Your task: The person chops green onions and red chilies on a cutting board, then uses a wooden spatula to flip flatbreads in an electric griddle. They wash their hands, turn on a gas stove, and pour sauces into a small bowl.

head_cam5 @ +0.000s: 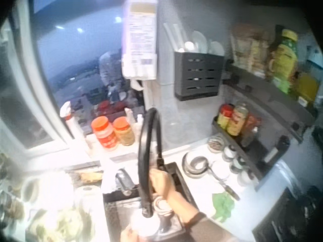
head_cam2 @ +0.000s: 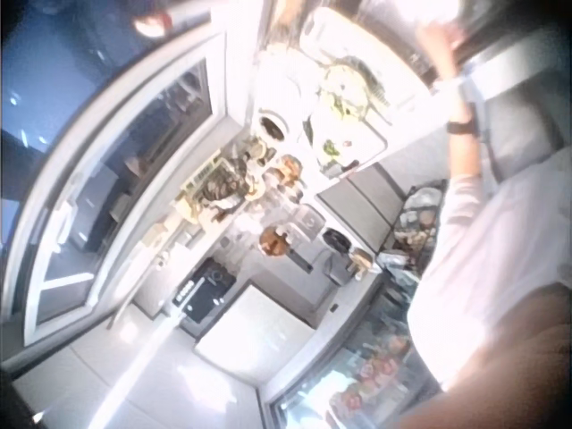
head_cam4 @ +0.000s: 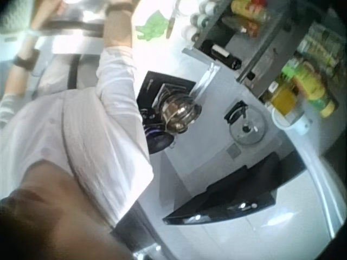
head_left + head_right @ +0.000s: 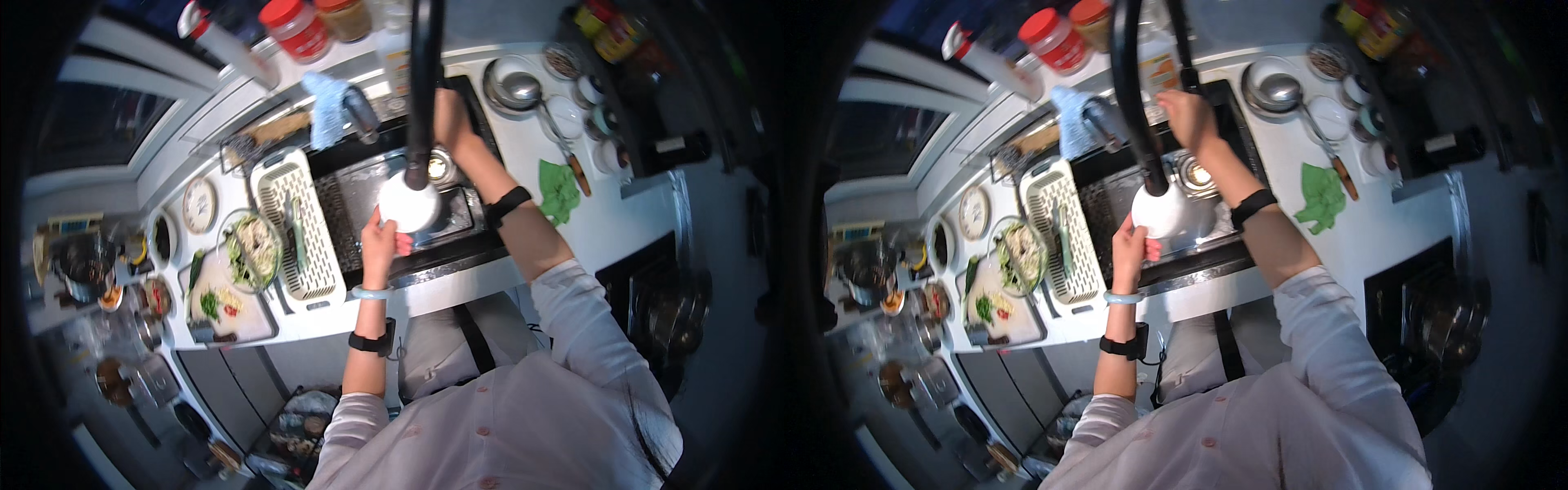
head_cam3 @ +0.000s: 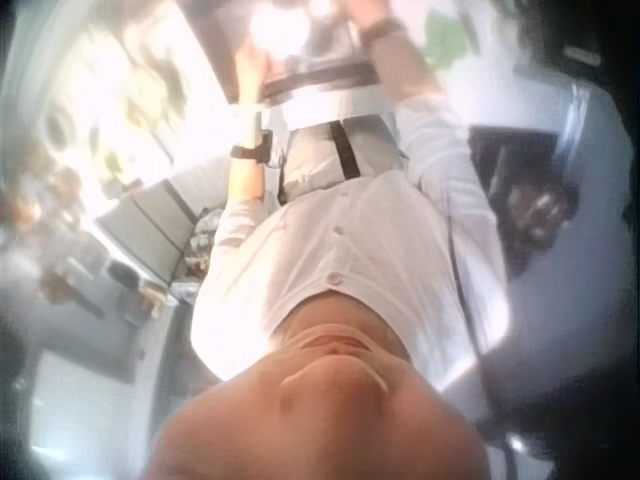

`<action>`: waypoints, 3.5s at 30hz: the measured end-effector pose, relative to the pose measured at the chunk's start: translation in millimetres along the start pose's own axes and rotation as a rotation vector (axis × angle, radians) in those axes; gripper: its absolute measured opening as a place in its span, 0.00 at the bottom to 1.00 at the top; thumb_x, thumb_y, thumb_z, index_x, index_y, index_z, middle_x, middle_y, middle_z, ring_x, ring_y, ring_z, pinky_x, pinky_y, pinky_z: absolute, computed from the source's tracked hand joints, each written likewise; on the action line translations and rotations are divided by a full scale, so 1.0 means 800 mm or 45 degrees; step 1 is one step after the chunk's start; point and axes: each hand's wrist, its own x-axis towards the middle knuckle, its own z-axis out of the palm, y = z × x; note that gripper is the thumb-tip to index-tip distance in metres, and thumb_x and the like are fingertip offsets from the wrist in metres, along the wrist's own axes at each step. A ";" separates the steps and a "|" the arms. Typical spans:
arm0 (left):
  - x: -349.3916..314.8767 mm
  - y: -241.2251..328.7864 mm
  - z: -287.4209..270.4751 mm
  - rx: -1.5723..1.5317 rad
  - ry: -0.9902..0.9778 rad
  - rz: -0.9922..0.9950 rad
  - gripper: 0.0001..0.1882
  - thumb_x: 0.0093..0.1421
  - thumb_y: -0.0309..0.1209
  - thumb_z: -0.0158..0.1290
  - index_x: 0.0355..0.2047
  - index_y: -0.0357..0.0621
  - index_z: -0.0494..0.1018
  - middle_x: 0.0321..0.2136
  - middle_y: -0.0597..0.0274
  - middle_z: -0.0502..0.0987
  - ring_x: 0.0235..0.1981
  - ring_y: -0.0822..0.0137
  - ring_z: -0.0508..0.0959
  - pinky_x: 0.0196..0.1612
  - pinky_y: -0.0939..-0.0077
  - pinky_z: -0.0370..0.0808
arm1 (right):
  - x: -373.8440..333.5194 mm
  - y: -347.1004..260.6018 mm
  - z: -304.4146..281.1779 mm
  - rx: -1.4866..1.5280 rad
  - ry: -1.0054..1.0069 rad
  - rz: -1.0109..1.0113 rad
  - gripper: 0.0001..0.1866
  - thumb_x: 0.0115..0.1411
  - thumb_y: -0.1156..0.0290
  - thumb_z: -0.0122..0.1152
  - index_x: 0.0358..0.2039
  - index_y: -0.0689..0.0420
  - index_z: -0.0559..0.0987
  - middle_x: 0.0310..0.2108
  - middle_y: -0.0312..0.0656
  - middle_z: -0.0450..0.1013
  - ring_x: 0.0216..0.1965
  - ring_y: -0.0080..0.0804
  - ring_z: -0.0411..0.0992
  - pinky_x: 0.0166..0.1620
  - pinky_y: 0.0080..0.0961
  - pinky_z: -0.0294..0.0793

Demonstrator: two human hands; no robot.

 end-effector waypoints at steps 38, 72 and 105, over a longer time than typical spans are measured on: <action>-0.080 -0.020 -0.002 -0.079 0.275 0.005 0.30 0.67 0.46 0.52 0.64 0.47 0.61 0.53 0.65 0.70 0.49 0.71 0.70 0.55 0.66 0.68 | -0.304 0.008 0.016 2.898 -0.830 2.231 0.21 0.70 0.64 0.38 0.56 0.64 0.67 0.27 0.42 0.70 0.17 0.19 0.66 0.16 0.10 0.67; -0.046 -0.007 0.073 1.624 -0.024 0.311 0.36 0.60 0.46 0.59 0.66 0.53 0.62 0.72 0.46 0.41 0.71 0.45 0.51 0.66 0.39 0.48 | -0.301 0.095 -0.367 -0.249 0.711 0.655 0.39 0.53 0.58 0.71 0.61 0.64 0.65 0.48 0.60 0.73 0.48 0.54 0.73 0.52 0.37 0.72; -0.114 -0.072 0.020 1.160 0.222 0.166 0.25 0.62 0.40 0.58 0.58 0.48 0.71 0.68 0.49 0.55 0.66 0.51 0.61 0.64 0.46 0.56 | -0.098 0.090 -0.517 0.906 0.759 0.399 0.22 0.53 0.72 0.72 0.48 0.61 0.76 0.42 0.39 0.76 0.42 0.26 0.75 0.47 0.24 0.73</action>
